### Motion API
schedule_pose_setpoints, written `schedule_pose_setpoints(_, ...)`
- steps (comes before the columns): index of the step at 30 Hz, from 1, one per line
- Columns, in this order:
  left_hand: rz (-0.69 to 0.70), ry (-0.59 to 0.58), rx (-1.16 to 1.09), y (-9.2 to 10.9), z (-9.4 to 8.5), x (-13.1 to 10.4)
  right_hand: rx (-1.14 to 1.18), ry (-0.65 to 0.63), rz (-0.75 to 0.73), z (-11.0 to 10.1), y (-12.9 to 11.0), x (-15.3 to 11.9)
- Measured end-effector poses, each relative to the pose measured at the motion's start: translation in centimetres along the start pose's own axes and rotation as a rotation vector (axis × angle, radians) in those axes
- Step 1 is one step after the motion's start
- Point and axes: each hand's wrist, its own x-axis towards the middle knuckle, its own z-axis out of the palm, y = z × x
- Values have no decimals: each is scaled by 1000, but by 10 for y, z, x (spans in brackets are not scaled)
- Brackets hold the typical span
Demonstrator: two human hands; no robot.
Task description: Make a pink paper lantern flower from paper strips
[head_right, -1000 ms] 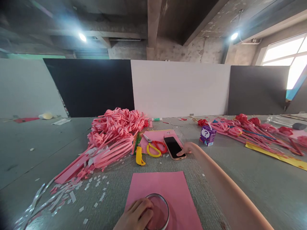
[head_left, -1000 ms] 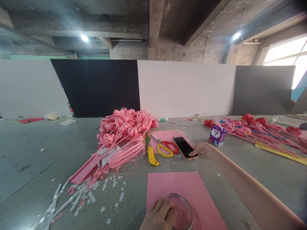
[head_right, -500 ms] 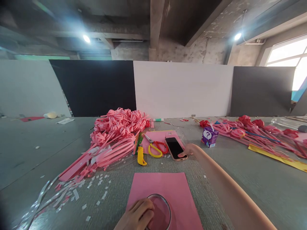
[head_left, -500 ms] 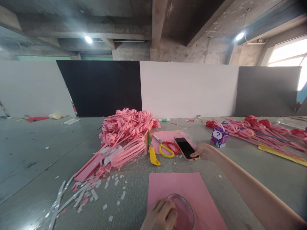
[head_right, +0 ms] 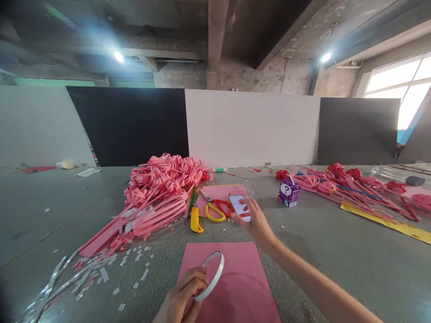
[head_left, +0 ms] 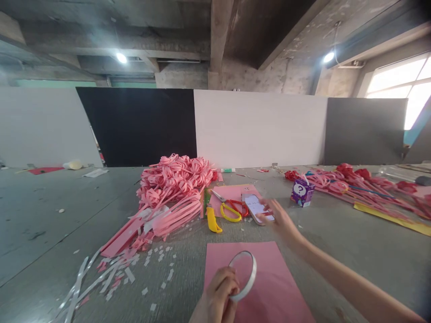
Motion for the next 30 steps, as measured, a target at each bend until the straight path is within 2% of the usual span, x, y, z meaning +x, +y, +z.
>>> schedule_pose_setpoints(1,-11,13,-20,1,0,1,48,-31,-103,5,1,-16)
schedule_pose_setpoints(2,-16,21,-37,1,0,2,148,-51,-317,11,2,-33)
schedule_pose_setpoints(4,-20,18,-60,2,0,3,235,-92,-598,20,2,-66)
schedule_pose_setpoints(6,-15,1,-70,3,0,5,247,-104,-795,26,0,-87)
schedule_pose_setpoints(7,-16,-5,-70,3,0,5,245,-125,-837,28,-1,-92)
schedule_pose_setpoints(10,-21,13,-50,4,-3,5,278,-149,-848,29,-4,-92)
schedule_pose_setpoints(13,-64,102,-45,-1,-3,1,333,-84,-834,32,-5,-88)
schedule_pose_setpoints(18,-182,183,-269,-11,3,-10,324,24,-815,42,-3,-91)
schedule_pose_setpoints(26,-171,-3,-405,8,-8,3,333,89,-829,51,-4,-93)
schedule_pose_setpoints(30,-181,33,-484,6,-1,1,312,106,-831,53,-4,-92)
